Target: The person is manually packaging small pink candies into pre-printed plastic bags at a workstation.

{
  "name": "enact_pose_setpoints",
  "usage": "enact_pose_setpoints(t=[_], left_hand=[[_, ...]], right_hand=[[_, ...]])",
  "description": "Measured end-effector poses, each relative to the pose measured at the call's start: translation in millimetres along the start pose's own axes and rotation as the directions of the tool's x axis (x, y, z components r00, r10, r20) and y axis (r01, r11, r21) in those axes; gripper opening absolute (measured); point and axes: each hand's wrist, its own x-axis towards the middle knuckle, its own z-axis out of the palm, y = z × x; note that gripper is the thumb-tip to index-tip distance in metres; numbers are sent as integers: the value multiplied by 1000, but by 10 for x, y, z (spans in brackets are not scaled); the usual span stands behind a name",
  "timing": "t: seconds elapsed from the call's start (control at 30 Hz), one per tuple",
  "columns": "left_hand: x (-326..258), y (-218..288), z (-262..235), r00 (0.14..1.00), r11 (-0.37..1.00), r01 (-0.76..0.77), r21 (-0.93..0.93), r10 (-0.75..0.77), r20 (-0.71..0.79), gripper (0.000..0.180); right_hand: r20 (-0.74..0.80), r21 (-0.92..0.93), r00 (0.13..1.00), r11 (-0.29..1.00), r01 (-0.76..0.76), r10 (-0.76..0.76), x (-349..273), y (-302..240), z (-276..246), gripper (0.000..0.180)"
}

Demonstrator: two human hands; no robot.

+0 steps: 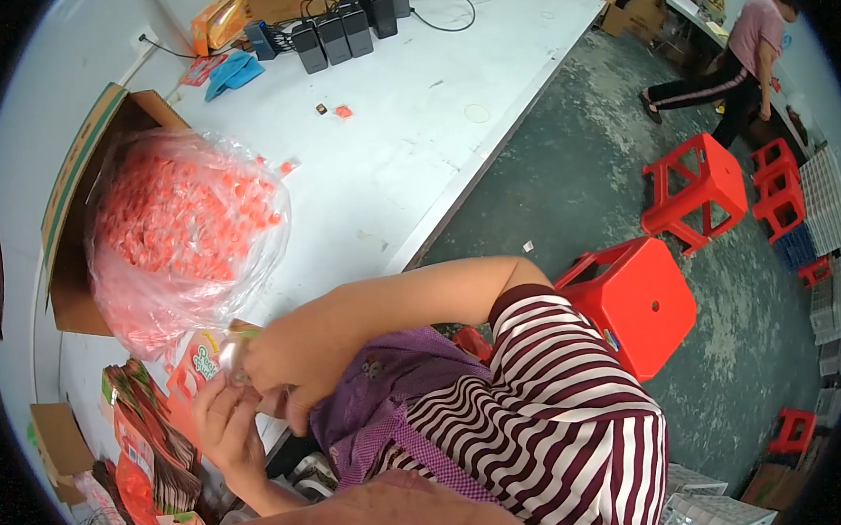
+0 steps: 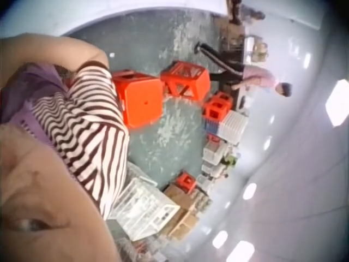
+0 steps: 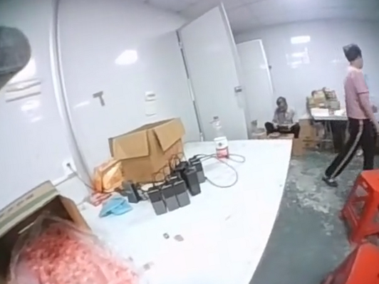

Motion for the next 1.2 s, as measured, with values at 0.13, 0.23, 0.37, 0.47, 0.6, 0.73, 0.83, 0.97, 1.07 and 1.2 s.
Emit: enact_pose_setpoints(t=[0.13, 0.23, 0.37, 0.47, 0.6, 0.73, 0.83, 0.97, 1.07, 1.2], left_hand=[[8, 88, 41, 999, 996, 12, -88, -9, 36, 19], [-141, 144, 55, 977, 947, 197, -255, -211, -28, 17], [-271, 166, -20, 984, 952, 158, -261, -175, -44, 19], [-410, 340, -37, 895, 728, 398, -558, -442, 60, 24], [-357, 371, -41, 974, 845, 215, -490, -224, 42, 23], [-353, 377, -10, 956, 849, 275, -451, -292, 33, 17], [-416, 305, 42, 972, 848, 234, -475, -210, 105, 28], [-470, 354, -51, 863, 521, 503, -689, -340, 373, 66], [-553, 475, 30, 761, 562, 649, -514, -504, 409, 83], [-705, 401, 176, 730, 659, 684, -315, -620, 288, 62]], right_hand=[[-17, -184, 994, 977, 103, -108, -82, -38, 107, 28], [-73, -475, 976, 868, 145, -203, -72, -189, 38, 27], [-64, -572, 989, 817, 70, -130, -82, -237, 139, 26], [384, -93, 897, 975, -201, 221, 13, -352, 74, 22], [484, 100, 862, 969, -224, 149, -54, -332, 176, 26], [103, -254, 995, 966, 46, -21, -115, -302, 186, 26], [346, -247, 922, 965, -86, 171, -61, -291, 266, 27], [316, -187, 939, 979, -80, 137, -55, -214, 323, 30], [202, -347, 958, 930, -125, 205, -8, -179, 328, 24], [148, -432, 969, 895, -115, 196, 124, -170, 418, 21]])
